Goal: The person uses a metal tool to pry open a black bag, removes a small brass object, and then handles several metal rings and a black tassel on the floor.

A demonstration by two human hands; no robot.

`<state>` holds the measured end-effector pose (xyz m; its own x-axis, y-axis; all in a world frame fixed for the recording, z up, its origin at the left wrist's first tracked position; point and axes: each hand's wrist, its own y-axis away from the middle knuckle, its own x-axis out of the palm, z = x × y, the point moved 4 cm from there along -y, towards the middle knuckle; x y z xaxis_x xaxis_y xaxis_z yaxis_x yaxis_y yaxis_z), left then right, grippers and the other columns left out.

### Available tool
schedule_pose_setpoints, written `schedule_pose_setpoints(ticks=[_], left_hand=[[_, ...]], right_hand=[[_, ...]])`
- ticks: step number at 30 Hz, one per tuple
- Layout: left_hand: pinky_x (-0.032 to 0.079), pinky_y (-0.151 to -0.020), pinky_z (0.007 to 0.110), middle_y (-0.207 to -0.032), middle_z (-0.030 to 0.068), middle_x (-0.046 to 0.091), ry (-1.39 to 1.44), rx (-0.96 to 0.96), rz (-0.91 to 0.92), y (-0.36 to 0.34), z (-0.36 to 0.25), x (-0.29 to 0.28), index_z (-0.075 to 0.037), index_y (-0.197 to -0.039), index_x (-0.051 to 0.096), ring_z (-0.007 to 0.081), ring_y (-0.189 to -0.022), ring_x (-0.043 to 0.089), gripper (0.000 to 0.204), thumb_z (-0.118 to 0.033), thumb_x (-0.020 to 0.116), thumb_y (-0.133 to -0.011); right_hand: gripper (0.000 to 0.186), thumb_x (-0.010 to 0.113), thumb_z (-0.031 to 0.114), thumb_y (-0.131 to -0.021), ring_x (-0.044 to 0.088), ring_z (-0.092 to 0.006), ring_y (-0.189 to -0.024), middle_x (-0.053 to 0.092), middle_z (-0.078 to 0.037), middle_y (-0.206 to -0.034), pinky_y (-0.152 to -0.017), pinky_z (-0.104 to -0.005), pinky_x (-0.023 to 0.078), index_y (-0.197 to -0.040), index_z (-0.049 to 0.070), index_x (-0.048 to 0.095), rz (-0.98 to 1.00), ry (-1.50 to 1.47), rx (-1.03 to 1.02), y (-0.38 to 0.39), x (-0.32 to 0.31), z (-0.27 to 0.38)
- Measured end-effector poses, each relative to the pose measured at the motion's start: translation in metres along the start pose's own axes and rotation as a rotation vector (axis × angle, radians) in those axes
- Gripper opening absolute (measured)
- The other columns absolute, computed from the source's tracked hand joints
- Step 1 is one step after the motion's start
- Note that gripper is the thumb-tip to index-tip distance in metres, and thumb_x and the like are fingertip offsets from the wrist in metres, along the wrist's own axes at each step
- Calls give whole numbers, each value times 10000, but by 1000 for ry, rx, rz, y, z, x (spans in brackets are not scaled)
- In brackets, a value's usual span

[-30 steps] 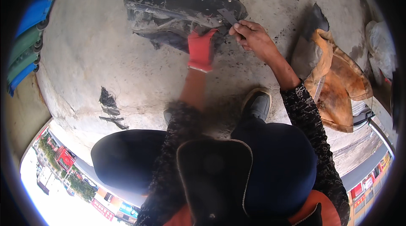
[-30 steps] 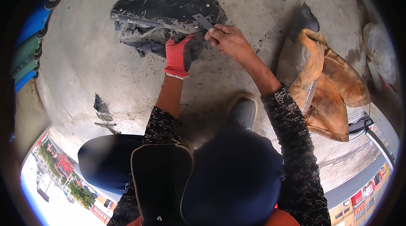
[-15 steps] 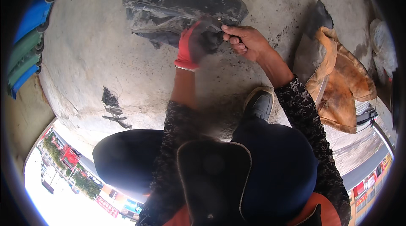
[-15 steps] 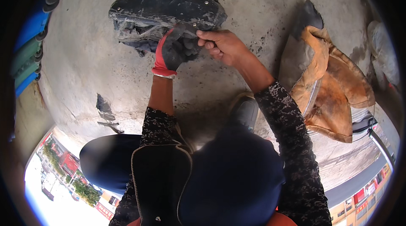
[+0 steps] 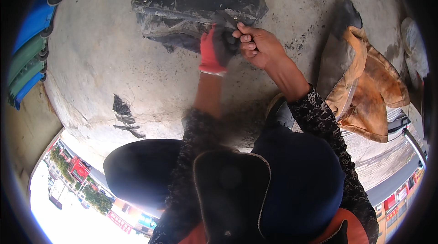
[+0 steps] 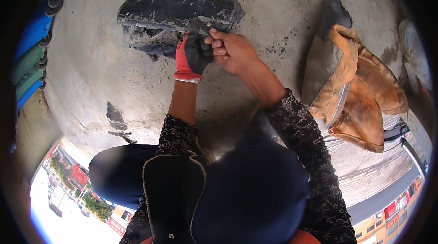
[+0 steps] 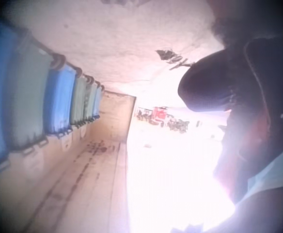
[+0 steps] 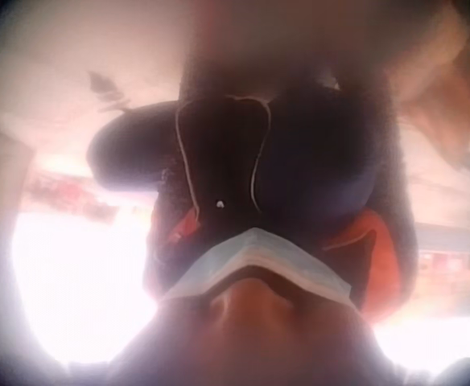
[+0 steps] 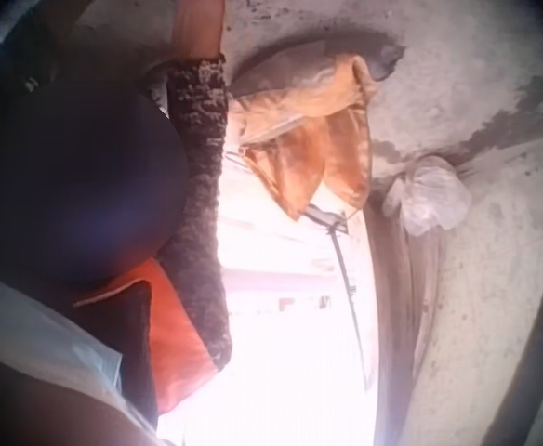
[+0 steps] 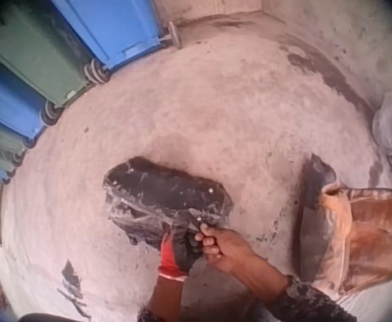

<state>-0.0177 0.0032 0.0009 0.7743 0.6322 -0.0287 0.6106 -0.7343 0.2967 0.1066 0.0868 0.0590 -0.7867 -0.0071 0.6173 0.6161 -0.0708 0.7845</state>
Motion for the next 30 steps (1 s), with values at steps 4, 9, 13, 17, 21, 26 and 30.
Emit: schedule_pose_setpoints(ticks=[4, 9, 13, 17, 21, 26, 30], left_hand=[[500, -593, 327, -702, 43, 611, -2, 13, -76, 5, 4, 6, -77, -865, 603, 197, -646, 602, 291, -322, 523, -1002], [522, -662, 348, -767, 54, 654, 10, 19, -67, 9, -2, 8, -52, -910, 624, 223, -728, 630, 276, -284, 510, -1006], [525, -677, 368, -797, 67, 666, -509, 250, 58, 12, -15, 9, -34, -897, 620, 248, -744, 633, 304, -299, 520, -1005], [516, -669, 336, -774, 53, 648, 448, -230, -44, 11, 10, 2, -42, -869, 609, 210, -739, 624, 261, -249, 520, -1001], [493, -641, 318, -705, 28, 587, 524, -235, -76, 18, -6, 11, -79, -836, 600, 173, -679, 584, 238, -247, 536, -993], [484, -622, 313, -714, 28, 603, 765, -405, -95, 15, -11, 16, -96, -849, 614, 152, -670, 586, 206, -232, 541, -985], [491, -598, 317, -753, 43, 637, 382, -162, -51, 23, 19, 1, -95, -919, 635, 172, -681, 609, 204, -247, 520, -990]], right_hand=[[264, 615, 240, -978, 357, -34, -475, 426, 67, -614, -403, -196, 250, -882, -5, 598, 13, 34, 15, 4, -11, -2], [251, 613, 231, -977, 370, -28, -472, 438, 66, -617, -397, -190, 251, -896, -6, 592, 8, 23, 43, 11, -16, 0], [240, 605, 224, -981, 370, -25, -463, 446, 70, -618, -391, -188, 255, -910, -4, 586, 11, -48, 39, -2, -4, -1], [224, 594, 210, -986, 376, -19, -462, 452, 74, -619, -385, -190, 259, -916, -2, 579, 49, -49, 68, 3, -16, -9], [222, 590, 202, -987, 384, -17, -458, 458, 73, -612, -378, -192, 260, -911, -6, 573, 84, -149, 99, 0, -13, -10], [215, 582, 192, -989, 376, -19, -437, 458, 74, -592, -369, -189, 259, -920, -11, 566, 71, -142, 75, -9, -14, -8], [225, 577, 197, -993, 375, -22, -430, 453, 70, -584, -369, -191, 267, -914, -14, 571, 72, -219, 162, -3, -21, -12]])
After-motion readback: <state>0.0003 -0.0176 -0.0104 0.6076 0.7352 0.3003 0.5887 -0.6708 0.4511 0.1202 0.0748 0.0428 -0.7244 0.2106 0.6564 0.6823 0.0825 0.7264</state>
